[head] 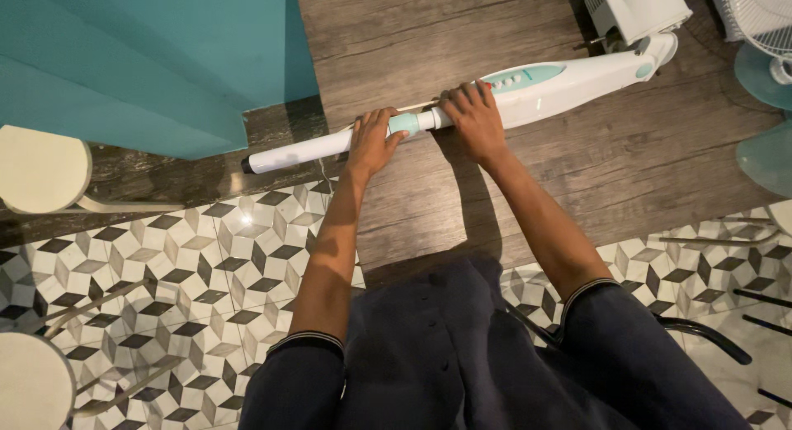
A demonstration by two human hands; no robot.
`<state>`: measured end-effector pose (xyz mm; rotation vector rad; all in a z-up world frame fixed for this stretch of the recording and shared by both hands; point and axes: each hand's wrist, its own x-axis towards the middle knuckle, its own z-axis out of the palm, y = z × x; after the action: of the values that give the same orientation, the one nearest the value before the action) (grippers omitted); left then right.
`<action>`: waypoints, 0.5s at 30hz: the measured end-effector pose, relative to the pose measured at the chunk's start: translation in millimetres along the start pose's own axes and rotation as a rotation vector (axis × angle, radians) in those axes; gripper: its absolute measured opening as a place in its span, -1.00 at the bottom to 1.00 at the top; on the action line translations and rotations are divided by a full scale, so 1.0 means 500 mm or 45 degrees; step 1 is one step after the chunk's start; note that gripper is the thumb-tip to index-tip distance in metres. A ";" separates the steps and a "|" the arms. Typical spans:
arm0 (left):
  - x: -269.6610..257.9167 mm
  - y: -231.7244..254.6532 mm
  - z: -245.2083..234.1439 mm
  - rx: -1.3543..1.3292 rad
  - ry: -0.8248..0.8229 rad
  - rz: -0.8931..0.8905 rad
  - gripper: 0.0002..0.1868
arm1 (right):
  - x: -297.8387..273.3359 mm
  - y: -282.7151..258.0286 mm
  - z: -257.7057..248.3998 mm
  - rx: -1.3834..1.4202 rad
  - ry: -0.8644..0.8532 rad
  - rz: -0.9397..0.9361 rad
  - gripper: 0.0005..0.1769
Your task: The person disassembles a standing electric fan on a table. They remove the front grille, the fan blades, the rear grille, and the neck section, placing each component on the table.
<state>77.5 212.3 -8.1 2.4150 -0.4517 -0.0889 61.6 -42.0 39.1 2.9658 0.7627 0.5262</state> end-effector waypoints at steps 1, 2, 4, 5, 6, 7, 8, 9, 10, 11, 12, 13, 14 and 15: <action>0.004 -0.002 -0.002 -0.003 -0.007 -0.007 -0.51 | 0.004 0.006 0.005 0.088 -0.037 -0.009 -0.39; 0.007 -0.005 -0.006 -0.006 -0.013 -0.014 -0.51 | 0.010 0.015 0.009 0.176 -0.073 -0.019 -0.40; 0.009 -0.002 -0.003 -0.001 -0.030 -0.021 -0.52 | 0.012 0.035 0.015 0.307 -0.172 -0.038 -0.36; 0.009 -0.003 -0.006 0.020 -0.034 -0.024 -0.53 | 0.020 0.044 0.020 0.356 -0.222 -0.053 -0.32; 0.010 -0.004 -0.009 0.040 -0.038 -0.027 -0.52 | 0.029 0.053 0.025 0.406 -0.273 -0.068 -0.28; 0.009 -0.002 -0.009 0.061 -0.051 -0.052 -0.53 | 0.040 0.063 0.031 0.405 -0.409 -0.060 -0.29; 0.008 0.002 -0.006 0.082 -0.065 -0.077 -0.54 | 0.053 0.072 0.038 0.405 -0.544 -0.051 -0.31; 0.011 0.005 -0.006 0.107 -0.076 -0.098 -0.54 | 0.063 0.078 0.044 0.402 -0.674 -0.041 -0.32; 0.014 0.009 -0.004 0.098 -0.032 -0.089 -0.55 | 0.068 0.082 0.050 0.398 -0.665 -0.056 -0.31; 0.012 0.014 -0.001 0.088 0.009 -0.084 -0.55 | 0.070 0.083 0.056 0.396 -0.660 -0.072 -0.30; 0.011 0.017 0.000 0.078 0.050 -0.079 -0.56 | 0.070 0.084 0.061 0.394 -0.655 -0.088 -0.28; 0.011 0.018 -0.001 0.068 0.080 -0.061 -0.57 | 0.067 0.087 0.064 0.403 -0.645 -0.085 -0.30; 0.010 0.020 -0.002 0.059 0.109 -0.042 -0.58 | 0.062 0.090 0.066 0.412 -0.634 -0.083 -0.33; 0.002 0.023 -0.005 0.050 0.134 -0.030 -0.59 | 0.056 0.089 0.067 0.428 -0.628 -0.081 -0.35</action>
<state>75.3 205.4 1.0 2.4501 -0.3806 0.0371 116.4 -66.0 21.4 3.1328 0.9520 -0.3676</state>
